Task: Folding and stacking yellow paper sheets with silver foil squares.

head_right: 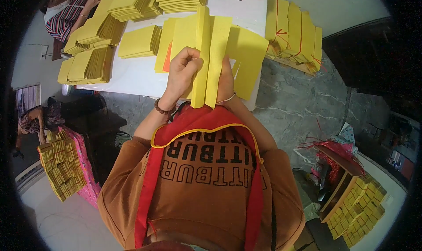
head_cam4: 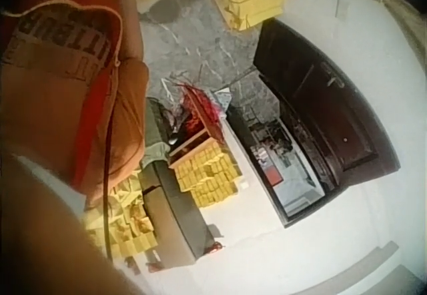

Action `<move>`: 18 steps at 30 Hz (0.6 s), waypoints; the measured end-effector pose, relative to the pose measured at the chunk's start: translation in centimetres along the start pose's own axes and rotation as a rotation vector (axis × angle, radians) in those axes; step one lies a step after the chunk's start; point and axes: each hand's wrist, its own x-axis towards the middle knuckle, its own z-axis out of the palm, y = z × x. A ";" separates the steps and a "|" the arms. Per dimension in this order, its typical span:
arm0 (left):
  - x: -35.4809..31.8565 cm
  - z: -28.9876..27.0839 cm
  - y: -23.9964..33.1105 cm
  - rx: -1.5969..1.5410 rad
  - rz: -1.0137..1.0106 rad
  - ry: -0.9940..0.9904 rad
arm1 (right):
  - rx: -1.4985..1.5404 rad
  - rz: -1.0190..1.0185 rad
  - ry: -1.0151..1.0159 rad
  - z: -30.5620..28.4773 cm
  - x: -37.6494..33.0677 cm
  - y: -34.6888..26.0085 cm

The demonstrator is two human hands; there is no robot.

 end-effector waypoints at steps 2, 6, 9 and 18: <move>-0.2 0.0 0.2 -0.043 0.021 0.019 | 0.017 -0.051 0.018 0.3 0.1 -0.1; -0.3 0.7 0.0 -0.126 0.155 0.057 | -0.004 -0.014 -0.040 -0.8 0.4 -0.1; -0.6 1.1 1.0 -0.176 0.173 0.095 | -0.060 0.049 -0.064 -1.4 0.2 -0.1; -0.8 1.1 0.8 0.249 0.298 0.077 | -0.210 -0.038 -0.068 -0.3 0.0 0.7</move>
